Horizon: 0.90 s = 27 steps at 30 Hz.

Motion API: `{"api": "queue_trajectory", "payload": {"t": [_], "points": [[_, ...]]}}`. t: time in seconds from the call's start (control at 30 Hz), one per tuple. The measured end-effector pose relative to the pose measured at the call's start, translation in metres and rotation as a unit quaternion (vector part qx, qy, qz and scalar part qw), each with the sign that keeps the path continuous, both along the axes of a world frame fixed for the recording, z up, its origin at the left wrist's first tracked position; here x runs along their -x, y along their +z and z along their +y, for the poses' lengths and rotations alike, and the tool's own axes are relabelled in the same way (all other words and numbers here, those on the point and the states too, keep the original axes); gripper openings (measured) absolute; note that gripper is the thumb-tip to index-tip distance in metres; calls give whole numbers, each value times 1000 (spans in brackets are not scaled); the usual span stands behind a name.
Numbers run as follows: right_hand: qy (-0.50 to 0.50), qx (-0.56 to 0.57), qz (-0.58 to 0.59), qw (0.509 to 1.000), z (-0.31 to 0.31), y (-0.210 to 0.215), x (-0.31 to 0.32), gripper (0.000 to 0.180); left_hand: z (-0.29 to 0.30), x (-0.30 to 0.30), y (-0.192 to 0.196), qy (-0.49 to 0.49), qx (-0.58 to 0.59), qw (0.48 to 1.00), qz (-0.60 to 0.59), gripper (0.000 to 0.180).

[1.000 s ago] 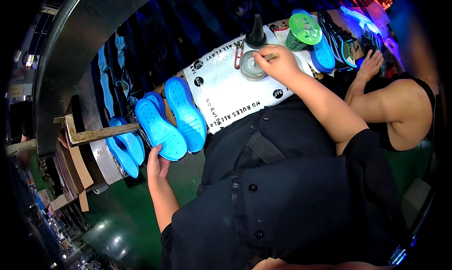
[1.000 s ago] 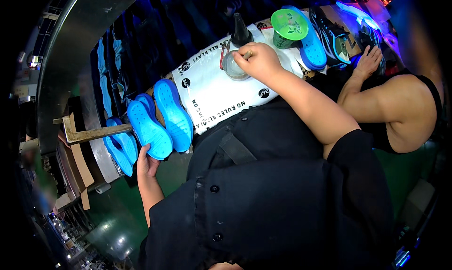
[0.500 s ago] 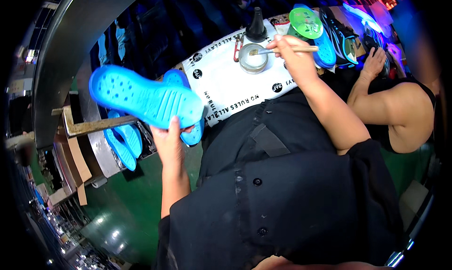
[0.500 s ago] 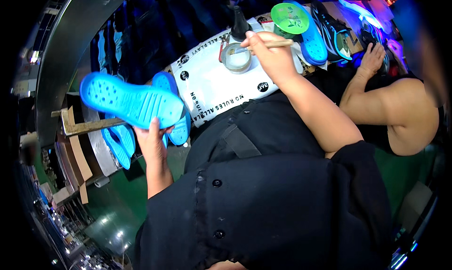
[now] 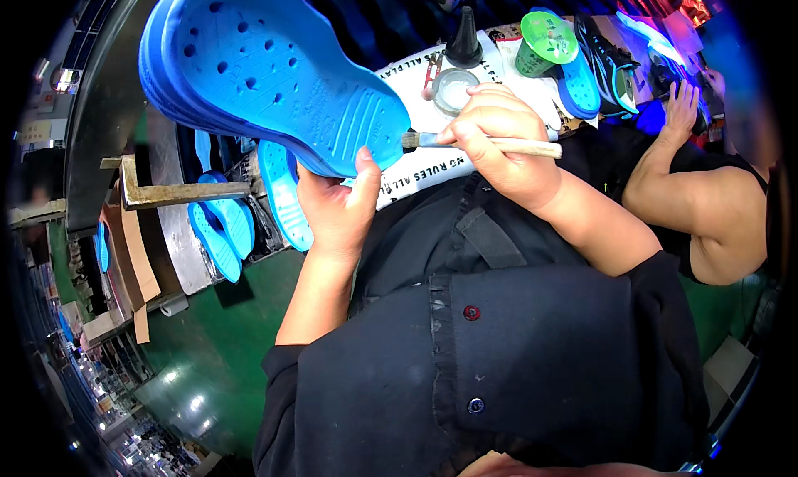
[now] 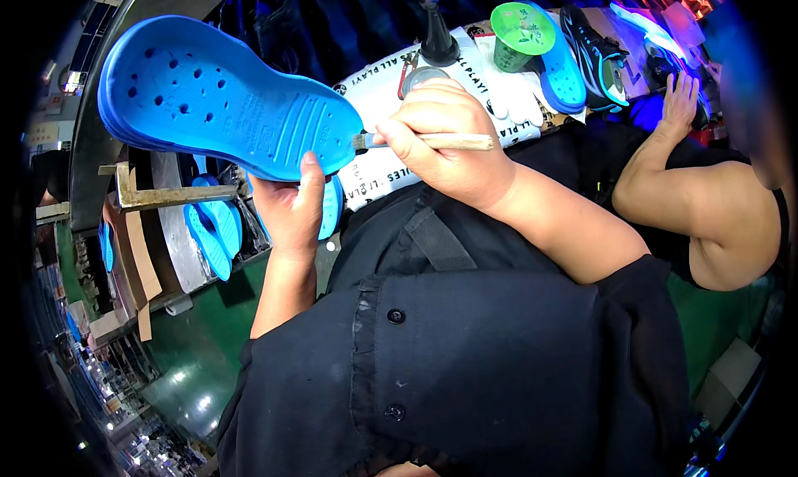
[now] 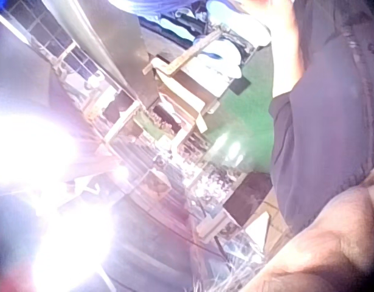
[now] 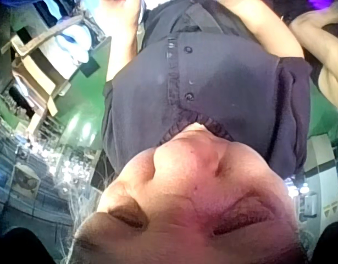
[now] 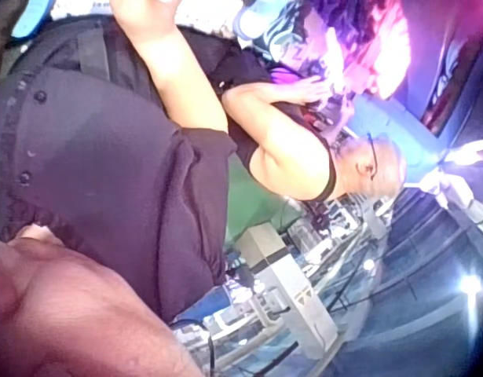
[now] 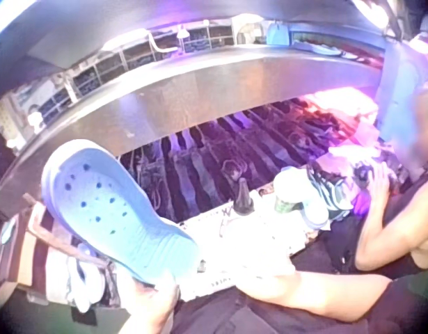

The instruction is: The person repeatedly picks up blue slip-on shoes from a conveyor belt, applies a white substance to the soles with a brush, and places them back on the belt. The process is repeated for multiple units throughout the clip.

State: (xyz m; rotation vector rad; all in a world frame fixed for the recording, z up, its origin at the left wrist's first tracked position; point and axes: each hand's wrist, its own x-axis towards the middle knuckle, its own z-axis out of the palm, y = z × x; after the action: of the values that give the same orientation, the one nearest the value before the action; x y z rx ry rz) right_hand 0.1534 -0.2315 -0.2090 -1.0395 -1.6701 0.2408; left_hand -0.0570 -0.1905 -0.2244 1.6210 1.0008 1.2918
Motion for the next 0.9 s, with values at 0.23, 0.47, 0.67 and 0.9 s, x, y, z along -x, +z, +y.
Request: {"api": "queue_trajectory", "payload": {"t": [0.23,0.47,0.67,0.9], "points": [[-30,70,32,997,-8,2,-6,21,-1,6,0,-8,-58,998,-5,41],[3,36,-13,999,-1,5,1,24,-2,8,-1,-19,-75,997,31,41],[-26,-9,-27,999,3,-2,-5,22,-3,9,-1,2,-84,996,27,39],[25,34,-78,996,-2,5,1,21,0,10,-15,14,-190,977,97,29]]}}
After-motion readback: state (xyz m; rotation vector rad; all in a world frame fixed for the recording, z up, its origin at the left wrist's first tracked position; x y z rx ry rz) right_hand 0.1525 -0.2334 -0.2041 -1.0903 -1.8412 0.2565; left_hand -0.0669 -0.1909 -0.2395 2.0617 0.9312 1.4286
